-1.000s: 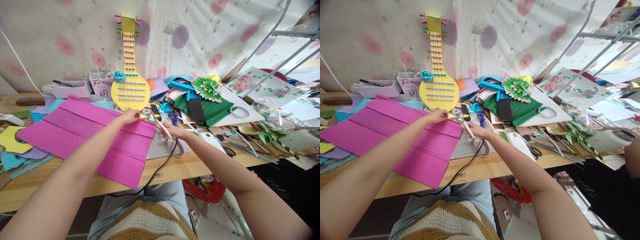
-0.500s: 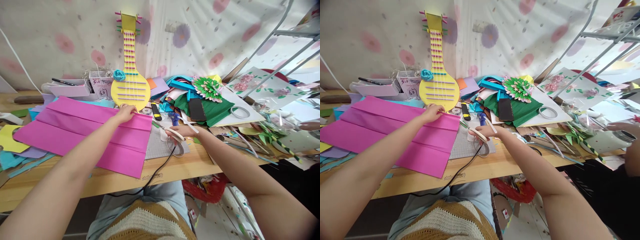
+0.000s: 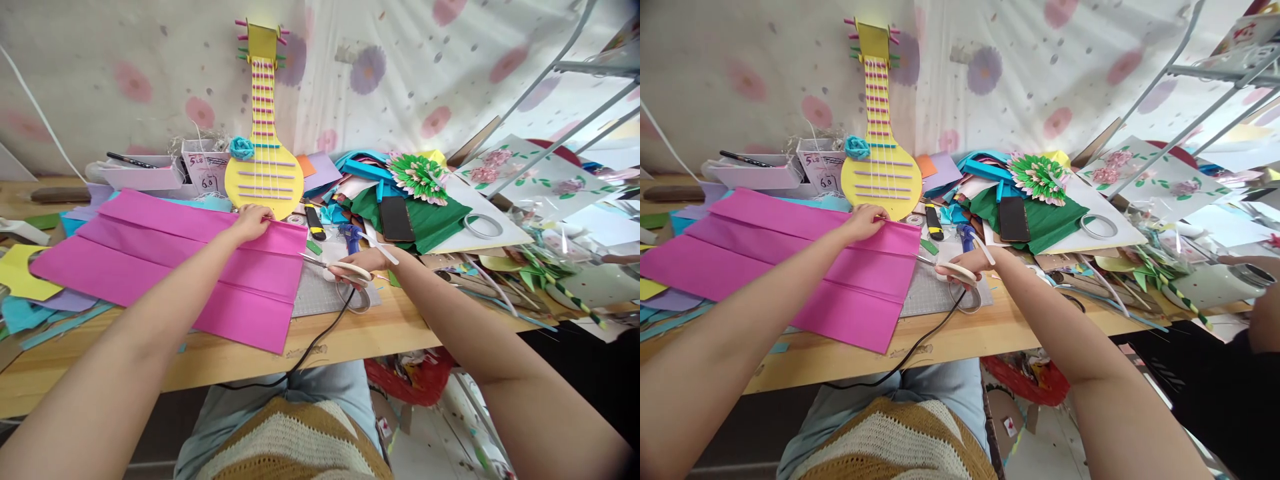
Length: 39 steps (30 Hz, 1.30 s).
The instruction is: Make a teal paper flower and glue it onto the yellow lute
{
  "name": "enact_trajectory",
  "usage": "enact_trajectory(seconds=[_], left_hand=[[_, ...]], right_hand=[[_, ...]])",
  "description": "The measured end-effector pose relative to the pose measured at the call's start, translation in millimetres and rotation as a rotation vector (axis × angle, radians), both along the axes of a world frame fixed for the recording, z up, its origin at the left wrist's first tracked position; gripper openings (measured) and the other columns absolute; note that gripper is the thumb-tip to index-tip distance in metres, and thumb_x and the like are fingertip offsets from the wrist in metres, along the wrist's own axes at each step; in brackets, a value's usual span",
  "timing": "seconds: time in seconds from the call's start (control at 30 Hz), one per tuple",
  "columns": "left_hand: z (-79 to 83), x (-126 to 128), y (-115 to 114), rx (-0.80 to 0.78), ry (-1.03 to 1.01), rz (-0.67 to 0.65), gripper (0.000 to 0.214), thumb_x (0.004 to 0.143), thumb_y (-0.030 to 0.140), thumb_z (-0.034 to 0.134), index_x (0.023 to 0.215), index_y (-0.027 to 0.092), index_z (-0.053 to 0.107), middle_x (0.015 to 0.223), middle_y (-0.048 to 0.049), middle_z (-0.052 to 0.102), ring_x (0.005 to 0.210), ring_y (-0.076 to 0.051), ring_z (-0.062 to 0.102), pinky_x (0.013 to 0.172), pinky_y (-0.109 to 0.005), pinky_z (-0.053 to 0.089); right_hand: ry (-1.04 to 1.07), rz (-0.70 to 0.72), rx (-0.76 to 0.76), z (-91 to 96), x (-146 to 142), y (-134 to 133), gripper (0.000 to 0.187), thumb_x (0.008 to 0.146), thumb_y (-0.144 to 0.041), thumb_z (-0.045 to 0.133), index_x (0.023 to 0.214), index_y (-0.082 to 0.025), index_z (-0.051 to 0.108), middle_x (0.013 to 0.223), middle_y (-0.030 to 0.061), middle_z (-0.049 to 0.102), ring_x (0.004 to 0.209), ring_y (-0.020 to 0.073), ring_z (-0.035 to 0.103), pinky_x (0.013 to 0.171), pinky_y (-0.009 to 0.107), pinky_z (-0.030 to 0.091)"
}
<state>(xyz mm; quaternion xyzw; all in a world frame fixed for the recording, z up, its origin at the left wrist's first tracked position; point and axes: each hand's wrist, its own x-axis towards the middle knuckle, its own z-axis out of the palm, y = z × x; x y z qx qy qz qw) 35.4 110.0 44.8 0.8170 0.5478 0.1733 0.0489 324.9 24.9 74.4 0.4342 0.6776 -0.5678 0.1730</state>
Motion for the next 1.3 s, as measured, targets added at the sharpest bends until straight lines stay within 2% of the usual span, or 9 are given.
enact_trajectory(seconds=[0.23, 0.4, 0.53, 0.63, 0.8, 0.97, 1.13, 1.3], left_hand=[[4.7, 0.2, 1.6, -0.016, -0.032, -0.021, 0.019, 0.076, 0.017, 0.049, 0.086, 0.022, 0.065, 0.098, -0.0038, 0.068, 0.102, -0.023, 0.056, 0.092, -0.04, 0.035], [5.6, -0.3, -1.9, -0.004, -0.064, -0.021, 0.021, 0.078, 0.019, 0.048, 0.09, 0.02, 0.065, 0.099, -0.0045, 0.068, 0.101, -0.023, 0.056, 0.093, -0.04, 0.034], [5.4, -0.6, -6.9, 0.005, -0.074, -0.009, 0.021, 0.078, 0.019, 0.049, 0.091, 0.02, 0.065, 0.099, -0.0044, 0.068, 0.101, -0.022, 0.057, 0.093, -0.038, 0.034], [5.6, -1.2, -8.6, 0.001, -0.07, -0.005, 0.02, 0.079, 0.019, 0.049, 0.091, 0.021, 0.065, 0.1, -0.0035, 0.068, 0.102, -0.021, 0.056, 0.094, -0.038, 0.034], [4.8, -4.2, -5.9, 0.009, -0.078, -0.03, 0.02, 0.079, 0.02, 0.048, 0.091, 0.022, 0.065, 0.1, -0.0027, 0.068, 0.102, -0.021, 0.056, 0.094, -0.039, 0.034], [4.5, -6.3, -4.5, 0.025, -0.115, -0.033, 0.02, 0.078, 0.021, 0.05, 0.091, 0.022, 0.064, 0.102, -0.0028, 0.068, 0.102, -0.021, 0.057, 0.094, -0.039, 0.034], [7.9, -2.8, -8.5, 0.005, -0.11, -0.029, 0.019, 0.078, 0.02, 0.049, 0.09, 0.022, 0.065, 0.101, -0.0027, 0.068, 0.103, -0.022, 0.056, 0.094, -0.038, 0.034], [9.7, -1.4, -9.4, 0.0, -0.113, -0.033, 0.02, 0.078, 0.02, 0.049, 0.091, 0.021, 0.065, 0.102, -0.0038, 0.068, 0.104, -0.023, 0.056, 0.094, -0.04, 0.034]], right_hand=[[0.018, -0.013, 0.038, 4.8, -14.4, -2.2, 0.067, 0.065, -0.076, 0.053, 0.09, -0.014, 0.053, 0.071, 0.0012, 0.053, 0.055, 0.0086, 0.05, 0.045, 0.02, 0.038], [0.017, 0.012, 0.012, 3.9, -19.8, 2.1, 0.071, 0.065, -0.078, 0.05, 0.092, -0.012, 0.053, 0.065, 0.0004, 0.052, 0.053, 0.0087, 0.049, 0.044, 0.02, 0.038], [0.036, 0.073, 0.004, 1.7, -21.8, 7.2, 0.065, 0.069, -0.072, 0.053, 0.093, -0.012, 0.054, 0.064, -0.0008, 0.052, 0.054, 0.0086, 0.051, 0.047, 0.019, 0.04], [0.007, 0.067, 0.005, 1.1, -23.5, 8.9, 0.057, 0.072, -0.064, 0.057, 0.094, -0.012, 0.054, 0.069, -0.0002, 0.053, 0.055, 0.0076, 0.051, 0.049, 0.019, 0.041], [-0.048, 0.029, 0.032, 2.4, -18.0, 9.1, 0.055, 0.071, -0.059, 0.061, 0.101, -0.012, 0.054, 0.076, 0.0018, 0.057, 0.058, 0.0081, 0.052, 0.049, 0.019, 0.04], [-0.063, 0.06, 0.049, 4.7, -7.2, 9.3, 0.056, 0.07, -0.062, 0.058, 0.099, -0.014, 0.059, 0.071, 0.0026, 0.058, 0.058, 0.0099, 0.05, 0.049, 0.021, 0.039], [-0.002, -0.004, 0.014, -1.5, -4.5, 11.7, 0.054, 0.065, -0.052, 0.068, 0.103, -0.015, 0.058, 0.084, 0.0049, 0.061, 0.064, 0.01, 0.053, 0.052, 0.02, 0.041], [0.035, -0.026, -0.013, -8.9, -4.7, 15.3, 0.056, 0.062, -0.053, 0.071, 0.103, -0.016, 0.058, 0.102, 0.0075, 0.061, 0.066, 0.0091, 0.054, 0.054, 0.02, 0.044]])
